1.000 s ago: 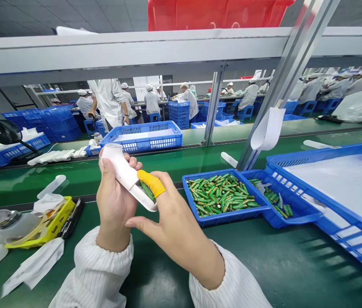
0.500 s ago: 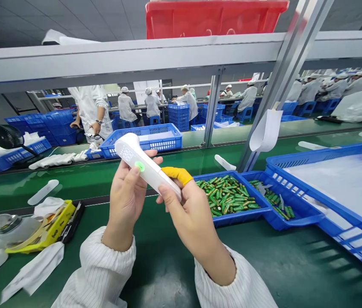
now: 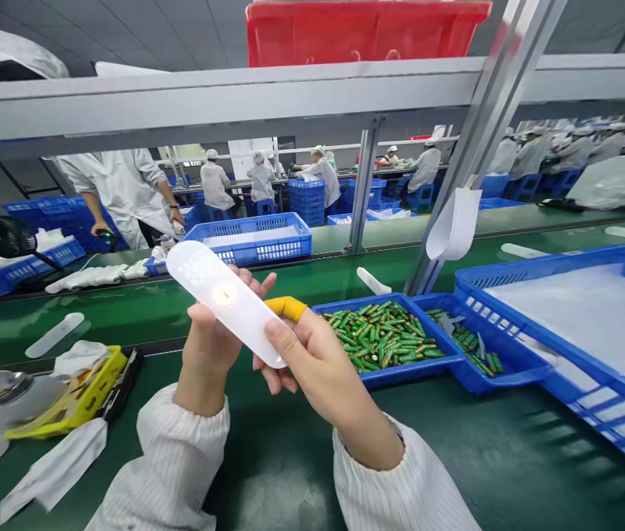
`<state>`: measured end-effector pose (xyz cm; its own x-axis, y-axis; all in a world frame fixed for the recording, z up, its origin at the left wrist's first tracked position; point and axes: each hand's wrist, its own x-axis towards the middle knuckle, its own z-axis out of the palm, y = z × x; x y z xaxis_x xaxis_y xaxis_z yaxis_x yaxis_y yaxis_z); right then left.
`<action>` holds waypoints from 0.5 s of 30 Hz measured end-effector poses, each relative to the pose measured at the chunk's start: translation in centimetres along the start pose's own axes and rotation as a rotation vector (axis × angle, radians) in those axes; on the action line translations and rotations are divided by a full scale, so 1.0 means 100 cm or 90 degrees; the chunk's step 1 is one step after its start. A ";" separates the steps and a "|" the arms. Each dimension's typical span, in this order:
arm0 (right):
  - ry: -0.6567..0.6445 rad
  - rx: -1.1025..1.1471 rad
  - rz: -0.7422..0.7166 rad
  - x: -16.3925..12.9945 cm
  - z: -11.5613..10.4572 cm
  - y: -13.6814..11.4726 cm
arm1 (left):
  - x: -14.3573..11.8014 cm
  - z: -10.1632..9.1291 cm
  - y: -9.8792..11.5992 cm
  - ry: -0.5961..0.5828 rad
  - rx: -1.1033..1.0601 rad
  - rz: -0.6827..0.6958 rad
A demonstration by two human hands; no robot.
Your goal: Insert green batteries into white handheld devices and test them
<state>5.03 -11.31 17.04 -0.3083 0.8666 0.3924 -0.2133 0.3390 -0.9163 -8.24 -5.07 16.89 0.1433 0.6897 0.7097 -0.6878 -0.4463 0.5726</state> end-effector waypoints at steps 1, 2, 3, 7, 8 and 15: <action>-0.002 -0.012 0.007 0.000 0.000 0.000 | 0.000 0.000 0.000 -0.008 0.007 0.003; -0.006 -0.029 0.009 -0.001 0.000 -0.001 | 0.000 0.000 0.001 -0.017 0.015 0.005; -0.007 -0.052 0.005 -0.001 0.000 -0.002 | 0.000 0.000 0.002 -0.024 0.023 0.007; 0.033 -0.183 -0.044 -0.002 -0.001 -0.002 | -0.001 0.003 0.004 -0.038 0.042 -0.016; 0.053 -0.213 -0.052 -0.002 -0.001 -0.002 | -0.002 0.004 0.004 -0.037 0.047 -0.030; 0.186 -0.263 -0.115 0.006 -0.002 0.008 | -0.003 0.005 0.001 -0.026 0.113 -0.107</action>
<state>4.90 -10.46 16.50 -0.0175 0.8270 0.5619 0.1622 0.5569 -0.8146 -8.00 -5.64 16.94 0.2765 0.7409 0.6120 -0.5166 -0.4225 0.7448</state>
